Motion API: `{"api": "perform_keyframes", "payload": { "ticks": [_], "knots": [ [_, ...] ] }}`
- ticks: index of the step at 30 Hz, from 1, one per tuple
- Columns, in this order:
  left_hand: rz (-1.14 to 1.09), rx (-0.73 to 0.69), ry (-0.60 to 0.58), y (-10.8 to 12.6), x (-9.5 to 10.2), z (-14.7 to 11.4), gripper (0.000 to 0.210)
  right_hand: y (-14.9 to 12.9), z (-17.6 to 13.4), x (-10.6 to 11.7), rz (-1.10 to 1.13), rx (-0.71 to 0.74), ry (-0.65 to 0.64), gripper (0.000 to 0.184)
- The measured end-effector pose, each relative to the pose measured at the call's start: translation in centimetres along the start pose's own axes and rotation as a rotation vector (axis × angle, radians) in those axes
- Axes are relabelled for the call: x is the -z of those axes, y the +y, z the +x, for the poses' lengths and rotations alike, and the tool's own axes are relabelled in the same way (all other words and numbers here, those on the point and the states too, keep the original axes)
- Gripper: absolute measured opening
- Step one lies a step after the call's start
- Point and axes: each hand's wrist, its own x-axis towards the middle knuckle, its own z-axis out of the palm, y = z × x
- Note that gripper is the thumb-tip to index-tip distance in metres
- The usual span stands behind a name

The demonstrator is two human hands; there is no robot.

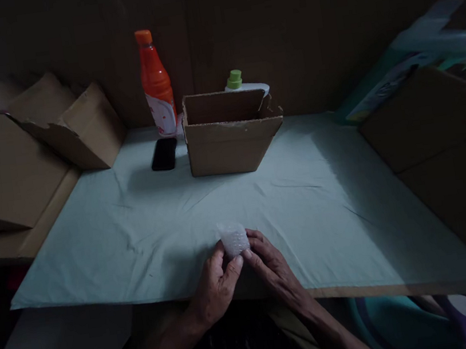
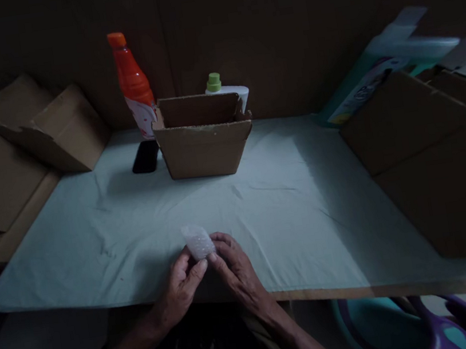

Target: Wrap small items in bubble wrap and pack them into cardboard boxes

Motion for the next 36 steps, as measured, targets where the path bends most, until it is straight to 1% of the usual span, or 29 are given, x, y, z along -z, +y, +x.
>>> {"api": "perform_keyframes", "payload": {
  "ticks": [3,5,7,9,10,11,13,14,17,19,22,23,24,25,26,27,29,30,31,32,33,34,36],
  "knots": [
    [0.025,-0.021,0.021,0.4,0.4,0.1,0.036,0.4,-0.1,0.4,-0.113,0.061,0.014,0.028],
    [0.085,-0.025,0.015,1.0,1.0,0.2,0.033,0.4,0.1,1.4,-0.149,0.087,0.009,0.036],
    [0.172,-0.028,-0.039,1.8,1.6,0.3,0.032,0.0,0.4,2.6,-0.151,0.086,-0.04,0.051],
    [0.254,-0.042,-0.135,2.5,2.0,0.4,0.029,-0.7,0.9,3.7,-0.145,0.073,-0.125,0.067],
    [0.289,-0.048,-0.183,2.8,2.1,0.4,0.026,-1.0,1.1,4.1,-0.138,0.067,-0.163,0.068],
    [0.322,-0.049,-0.223,3.0,2.1,0.5,0.022,-1.3,1.4,4.5,-0.125,0.06,-0.194,0.062],
    [0.382,-0.037,-0.275,3.3,2.1,0.7,0.012,-1.7,1.7,4.8,-0.088,0.042,-0.245,0.041],
    [0.407,-0.028,-0.291,3.3,2.1,0.8,0.011,-1.7,1.8,4.9,-0.063,0.029,-0.259,0.037],
    [0.485,-0.009,-0.337,3.0,2.2,1.1,0.011,-1.4,1.8,5.2,-0.004,-0.019,-0.264,0.044],
    [0.552,0.0,-0.389,2.7,2.5,1.2,0.01,-1.0,1.7,5.4,0.02,-0.053,-0.323,0.051],
    [0.637,-0.05,-0.535,3.0,3.5,1.8,0.008,-0.7,1.9,5.8,0.036,-0.084,-0.451,0.044],
    [0.662,-0.1,-0.56,3.5,4.0,2.3,0.013,-0.8,2.1,6.1,0.036,-0.087,-0.459,0.044],
    [0.694,-0.171,-0.544,4.2,4.6,3.2,0.024,-0.9,2.3,6.4,0.031,-0.089,-0.444,0.045],
    [0.731,-0.26,-0.479,5.1,5.3,4.3,0.037,-1.0,2.7,6.7,0.02,-0.088,-0.418,0.045],
    [0.771,-0.359,-0.362,6.2,6.0,5.7,0.048,-1.3,3.1,7.2,0.008,-0.082,-0.389,0.045],
    [0.813,-0.463,-0.207,7.3,6.8,7.5,0.055,-1.6,3.6,7.7,-0.012,-0.071,-0.361,0.044],
    [0.878,-0.645,0.11,9.5,8.2,11.6,0.055,-2.5,4.8,9.0,-0.065,-0.042,-0.309,0.042],
    [0.903,-0.717,0.244,10.4,8.7,13.7,0.055,-3.1,5.5,9.8,-0.097,-0.021,-0.277,0.04],
    [0.922,-0.757,0.331,11.0,9.1,15.7,0.055,-3.7,6.1,10.6,-0.134,0.006,-0.242,0.038],
    [0.937,-0.772,0.368,11.3,9.4,17.4,0.051,-4.3,6.8,11.5,-0.173,0.039,-0.194,0.036],
    [0.947,-0.775,0.367,11.3,9.6,18.8,0.043,-4.8,7.4,12.6,-0.213,0.077,-0.137,0.033],
    [0.95,-0.773,0.343,11.0,9.6,19.7,0.033,-5.3,7.9,13.7,-0.257,0.125,-0.075,0.03],
    [0.938,-0.79,0.287,9.9,9.4,20.2,0.02,-6.2,8.8,16.1,-0.359,0.222,0.095,0.023]
  ]
}}
